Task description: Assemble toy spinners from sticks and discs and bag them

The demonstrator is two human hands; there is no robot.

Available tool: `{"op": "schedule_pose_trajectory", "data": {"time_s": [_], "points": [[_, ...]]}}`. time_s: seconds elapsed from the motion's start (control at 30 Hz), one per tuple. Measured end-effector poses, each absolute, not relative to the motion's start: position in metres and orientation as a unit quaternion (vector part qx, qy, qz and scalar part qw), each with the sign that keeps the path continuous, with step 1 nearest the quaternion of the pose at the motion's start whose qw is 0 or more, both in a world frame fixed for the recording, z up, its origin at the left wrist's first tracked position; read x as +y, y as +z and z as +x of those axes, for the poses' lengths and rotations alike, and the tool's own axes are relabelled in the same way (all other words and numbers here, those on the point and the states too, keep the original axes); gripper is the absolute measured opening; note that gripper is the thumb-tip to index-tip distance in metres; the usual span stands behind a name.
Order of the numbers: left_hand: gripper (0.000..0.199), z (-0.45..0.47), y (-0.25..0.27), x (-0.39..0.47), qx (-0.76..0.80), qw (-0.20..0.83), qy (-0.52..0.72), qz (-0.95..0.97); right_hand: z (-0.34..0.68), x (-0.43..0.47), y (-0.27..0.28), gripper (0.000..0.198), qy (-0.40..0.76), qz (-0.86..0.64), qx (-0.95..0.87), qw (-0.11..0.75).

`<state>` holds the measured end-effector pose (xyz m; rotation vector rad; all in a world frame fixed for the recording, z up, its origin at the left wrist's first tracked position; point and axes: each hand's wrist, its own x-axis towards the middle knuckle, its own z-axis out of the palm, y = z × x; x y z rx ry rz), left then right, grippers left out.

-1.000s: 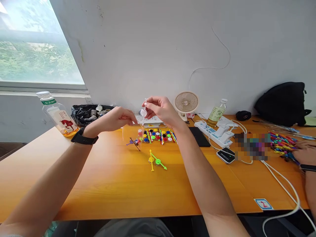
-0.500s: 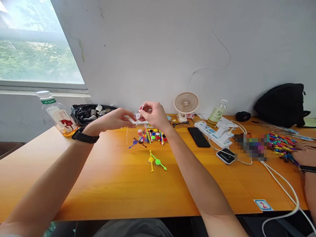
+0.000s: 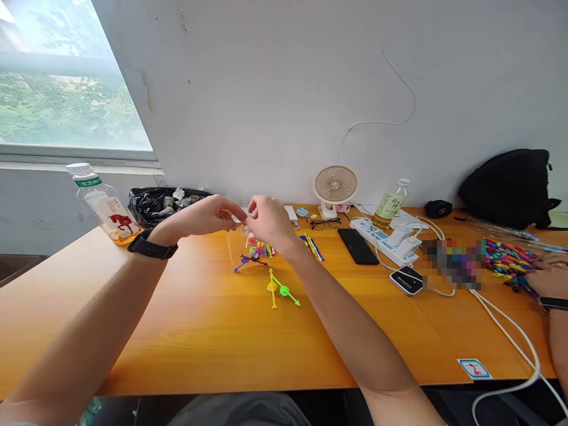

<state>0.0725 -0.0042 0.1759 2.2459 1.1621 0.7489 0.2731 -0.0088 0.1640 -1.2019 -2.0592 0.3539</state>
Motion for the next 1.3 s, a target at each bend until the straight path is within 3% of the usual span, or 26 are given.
{"op": "schedule_pose_trajectory", "data": {"time_s": [0.17, 0.37, 0.47, 0.7, 0.87, 1.03, 1.2, 1.3], "points": [[0.026, 0.072, 0.179, -0.007, 0.435, 0.226, 0.267, 0.83, 0.264, -0.017, 0.162, 0.008, 0.128, -0.498, -0.795, 0.322], [0.026, 0.07, 0.188, -0.012, 0.447, 0.218, 0.209, 0.842, 0.266, -0.019, 0.166, 0.021, 0.315, -0.453, -0.789, 0.27], [0.028, 0.069, 0.19, -0.013, 0.45, 0.216, 0.2, 0.843, 0.268, -0.018, 0.165, 0.024, 0.347, -0.431, -0.789, 0.267], [0.032, 0.07, 0.189, -0.014, 0.429, 0.221, 0.199, 0.853, 0.269, -0.016, 0.162, 0.024, 0.306, -0.4, -0.84, 0.203], [0.033, 0.067, 0.189, -0.012, 0.444, 0.201, 0.193, 0.852, 0.278, -0.018, 0.17, 0.039, 0.258, -0.381, -0.868, 0.185], [0.029, 0.06, 0.188, -0.008, 0.455, 0.143, 0.221, 0.851, 0.293, -0.014, 0.18, 0.017, 0.263, -0.332, -0.89, 0.168], [0.033, 0.058, 0.184, -0.003, 0.441, 0.109, 0.189, 0.871, 0.308, -0.016, 0.197, 0.02, 0.212, -0.36, -0.882, 0.217], [0.03, 0.059, 0.179, 0.001, 0.447, 0.099, 0.206, 0.865, 0.315, -0.014, 0.199, 0.021, 0.241, -0.37, -0.893, 0.082]]}}
